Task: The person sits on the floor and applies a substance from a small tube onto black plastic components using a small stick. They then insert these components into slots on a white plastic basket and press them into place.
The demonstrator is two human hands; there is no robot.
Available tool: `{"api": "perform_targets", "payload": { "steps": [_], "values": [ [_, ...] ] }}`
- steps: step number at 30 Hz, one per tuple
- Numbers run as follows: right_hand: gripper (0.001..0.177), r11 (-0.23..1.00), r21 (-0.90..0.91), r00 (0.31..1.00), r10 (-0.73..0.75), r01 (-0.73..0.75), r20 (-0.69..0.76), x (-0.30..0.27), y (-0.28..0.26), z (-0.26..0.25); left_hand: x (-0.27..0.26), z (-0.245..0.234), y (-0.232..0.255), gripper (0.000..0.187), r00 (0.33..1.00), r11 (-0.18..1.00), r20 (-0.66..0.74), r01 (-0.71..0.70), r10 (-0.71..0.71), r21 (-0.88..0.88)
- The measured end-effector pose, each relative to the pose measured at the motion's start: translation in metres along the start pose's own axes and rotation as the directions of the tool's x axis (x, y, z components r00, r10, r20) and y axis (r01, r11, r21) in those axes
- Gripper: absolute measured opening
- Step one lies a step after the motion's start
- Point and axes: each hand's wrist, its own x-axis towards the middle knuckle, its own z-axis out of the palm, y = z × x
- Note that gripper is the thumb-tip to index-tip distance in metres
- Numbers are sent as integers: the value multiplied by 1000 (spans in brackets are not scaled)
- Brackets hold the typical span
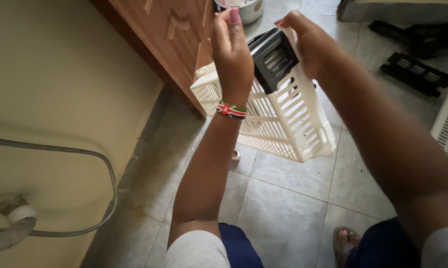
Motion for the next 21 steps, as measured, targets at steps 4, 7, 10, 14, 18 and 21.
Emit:
{"api": "perform_targets", "payload": {
  "steps": [4, 7, 10, 14, 18, 21],
  "values": [
    [32, 987, 160, 994, -4, -14, 113, -7, 15, 10, -7, -8, -4, 30, 995, 992, -36, -91, 95, 88],
    [28, 966, 241, 984, 50, -92, 174, -11, 19, 12, -19, -17, 1, 29, 997, 996, 17, -80, 81, -39],
    [41, 943, 231, 949, 178, -240, 262, -19, 19, 8, -33, -21, 11, 28, 993, 997, 97, -71, 71, -6],
    [57, 930, 105, 910, 312, -351, 274, -17, 33, 4, -44, -28, 20, 30, 979, 998, 193, -53, 60, -38],
    [37, 987, 23, 934, 146, -162, 326, -11, 41, -9, -48, -37, 23, 33, 970, 995, 242, 4, 19, -98],
    [39, 976, 16, 956, 208, -216, 207, -13, 38, -4, -50, -36, 29, 37, 968, 983, 247, 95, -54, -158]
  ]
}}
